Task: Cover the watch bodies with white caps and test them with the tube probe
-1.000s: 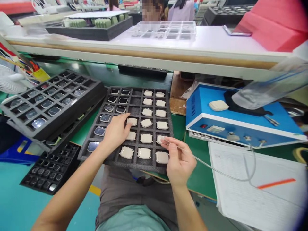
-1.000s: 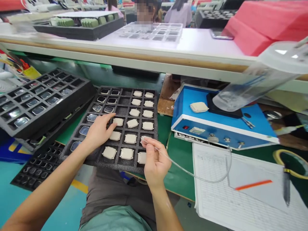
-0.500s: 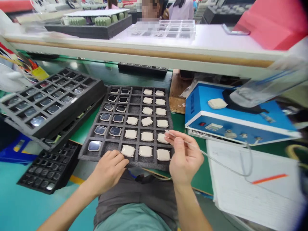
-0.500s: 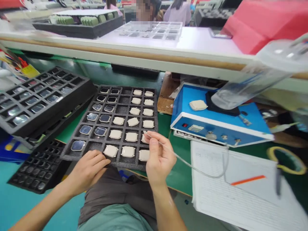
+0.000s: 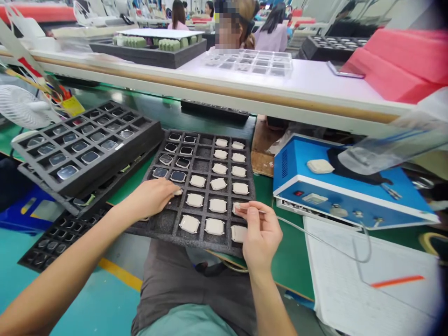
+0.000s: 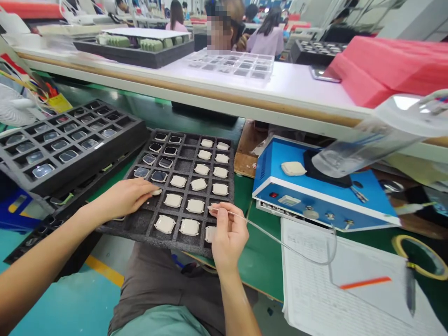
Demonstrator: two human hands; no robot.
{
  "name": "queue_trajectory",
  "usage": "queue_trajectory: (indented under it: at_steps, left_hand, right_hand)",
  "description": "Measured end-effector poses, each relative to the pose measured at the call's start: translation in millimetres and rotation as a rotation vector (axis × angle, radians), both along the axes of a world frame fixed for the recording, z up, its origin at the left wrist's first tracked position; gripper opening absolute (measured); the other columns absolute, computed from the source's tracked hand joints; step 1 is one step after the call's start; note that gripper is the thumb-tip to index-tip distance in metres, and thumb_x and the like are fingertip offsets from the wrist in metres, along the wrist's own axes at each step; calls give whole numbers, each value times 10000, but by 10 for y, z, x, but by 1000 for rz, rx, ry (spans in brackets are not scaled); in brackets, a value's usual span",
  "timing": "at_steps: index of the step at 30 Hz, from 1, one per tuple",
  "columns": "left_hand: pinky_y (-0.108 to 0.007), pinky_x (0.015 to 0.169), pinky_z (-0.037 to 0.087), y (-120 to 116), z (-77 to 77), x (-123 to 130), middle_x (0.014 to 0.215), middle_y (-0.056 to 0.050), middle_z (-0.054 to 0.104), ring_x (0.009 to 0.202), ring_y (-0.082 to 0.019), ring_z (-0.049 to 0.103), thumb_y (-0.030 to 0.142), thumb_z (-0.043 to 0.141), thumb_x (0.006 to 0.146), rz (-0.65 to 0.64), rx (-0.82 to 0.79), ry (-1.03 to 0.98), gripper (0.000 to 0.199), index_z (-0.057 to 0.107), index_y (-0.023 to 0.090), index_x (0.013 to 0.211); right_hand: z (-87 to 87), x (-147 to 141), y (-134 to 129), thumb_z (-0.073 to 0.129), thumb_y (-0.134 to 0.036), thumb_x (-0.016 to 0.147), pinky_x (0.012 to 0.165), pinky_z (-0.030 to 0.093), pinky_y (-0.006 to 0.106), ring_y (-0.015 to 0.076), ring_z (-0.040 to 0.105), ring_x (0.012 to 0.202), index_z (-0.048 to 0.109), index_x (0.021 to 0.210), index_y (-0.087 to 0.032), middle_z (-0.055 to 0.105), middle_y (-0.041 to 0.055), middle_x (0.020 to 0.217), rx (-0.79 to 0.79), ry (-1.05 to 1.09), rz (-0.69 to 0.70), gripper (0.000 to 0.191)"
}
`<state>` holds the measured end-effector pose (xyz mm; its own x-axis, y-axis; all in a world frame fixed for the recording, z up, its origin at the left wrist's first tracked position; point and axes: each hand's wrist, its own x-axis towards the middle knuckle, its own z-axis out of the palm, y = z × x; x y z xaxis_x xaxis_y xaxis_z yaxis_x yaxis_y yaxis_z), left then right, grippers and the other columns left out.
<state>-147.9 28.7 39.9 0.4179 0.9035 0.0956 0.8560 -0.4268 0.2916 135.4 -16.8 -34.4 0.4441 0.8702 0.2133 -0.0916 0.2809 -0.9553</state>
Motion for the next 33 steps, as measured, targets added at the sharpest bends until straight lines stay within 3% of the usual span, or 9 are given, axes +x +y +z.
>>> queue_trajectory:
  at_steps: [4, 8, 11, 16, 33]
  left_hand:
    - [-401, 929, 596, -162, -78, 460, 1104, -106, 820, 978, -275, 765, 340, 623, 927, 309, 42, -495, 254, 789, 215, 1074]
    - [-358, 843, 634, -273, -248, 1197, 996, -101, 832, 886, -246, 788, 323, 736, 842, 312, -237, -1029, 247, 787, 172, 1031]
    - [-337, 813, 648, -289, -350, 1541, 930, -92, 829, 837, -231, 794, 320, 823, 767, 338, -337, -1244, 293, 774, 155, 1005]
    - [-307, 806, 651, -277, -414, 1595, 949, -81, 836, 830, -210, 797, 303, 859, 771, 339, -349, -1268, 287, 793, 163, 1013]
    - [-317, 813, 665, -300, -406, 1594, 959, -67, 840, 845, -222, 802, 264, 856, 780, 365, -349, -1276, 244, 817, 177, 1004]
  right_hand:
    - [41, -27, -7, 669, -380, 1002, 764, 671, 336, 178, 784, 800, 725, 989, -193, 774, 50, 924, 51, -31, 2, 196]
    - [54, -18, 0, 623, -322, 1024, 787, 677, 351, 191, 769, 888, 743, 963, -215, 766, 63, 977, 165, -102, -8, 172]
    - [45, 6, 8, 601, -280, 1029, 827, 680, 376, 206, 769, 949, 744, 983, -227, 780, 68, 985, 206, -146, -24, 158]
    - [75, 31, 18, 616, -229, 1010, 878, 676, 391, 216, 789, 987, 771, 1008, -241, 820, 62, 1013, 198, -226, -15, 156]
    - [87, 43, 26, 619, -210, 1010, 901, 669, 402, 224, 797, 1002, 778, 1011, -250, 829, 52, 1007, 174, -245, -3, 164]
